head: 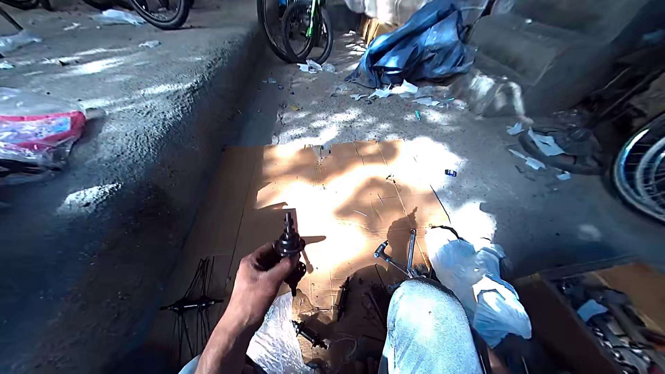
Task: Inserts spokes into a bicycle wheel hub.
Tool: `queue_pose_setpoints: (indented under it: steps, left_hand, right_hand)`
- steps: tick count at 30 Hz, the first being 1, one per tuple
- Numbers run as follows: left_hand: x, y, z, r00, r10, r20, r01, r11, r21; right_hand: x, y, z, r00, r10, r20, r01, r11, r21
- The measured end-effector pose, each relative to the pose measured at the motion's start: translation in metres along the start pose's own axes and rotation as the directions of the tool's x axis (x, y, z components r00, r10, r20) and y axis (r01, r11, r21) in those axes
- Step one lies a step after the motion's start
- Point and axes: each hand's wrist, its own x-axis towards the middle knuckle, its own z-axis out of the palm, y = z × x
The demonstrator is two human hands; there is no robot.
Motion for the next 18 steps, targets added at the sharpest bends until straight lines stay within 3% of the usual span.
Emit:
queue_pose_setpoints:
  steps: [2, 4, 5, 8, 10, 15, 18]
  left_hand:
    - [-0.008, -0.018, 0.001, 0.998, -0.061, -0.027, 0.058, 0.992, -0.109]
    - [-0.009, -0.03, 0.011, 0.992, -0.102, -0.077, 0.086, 0.977, -0.193]
    - [-0.008, -0.033, 0.017, 0.993, -0.087, -0.08, 0.067, 0.973, -0.22]
    - [-0.005, -0.035, 0.028, 0.999, 0.023, -0.046, -0.034, 0.968, -0.25]
    - [-0.005, -0.035, 0.031, 0.997, 0.07, -0.02, -0.073, 0.962, -0.264]
    - [-0.009, -0.036, 0.033, 0.993, 0.115, 0.023, -0.106, 0.964, -0.246]
    - [-0.012, -0.036, 0.03, 0.99, 0.134, 0.04, -0.121, 0.966, -0.228]
  right_hand:
    - [0.074, 0.015, 0.005, 0.937, -0.189, 0.294, 0.256, 0.943, -0.21]
    - [0.137, 0.007, 0.023, 0.76, -0.492, 0.425, 0.628, 0.724, -0.286]
    - [0.141, -0.016, 0.031, 0.699, -0.559, 0.447, 0.702, 0.656, -0.277]
    - [0.085, -0.089, 0.059, 0.597, -0.651, 0.469, 0.722, 0.691, 0.04]
    - [0.042, -0.109, 0.084, 0.494, -0.695, 0.523, 0.699, 0.675, 0.236]
    - [-0.003, -0.095, 0.14, 0.252, -0.772, 0.584, 0.763, 0.53, 0.371]
    - [-0.006, -0.085, 0.154, 0.188, -0.795, 0.577, 0.803, 0.462, 0.376]
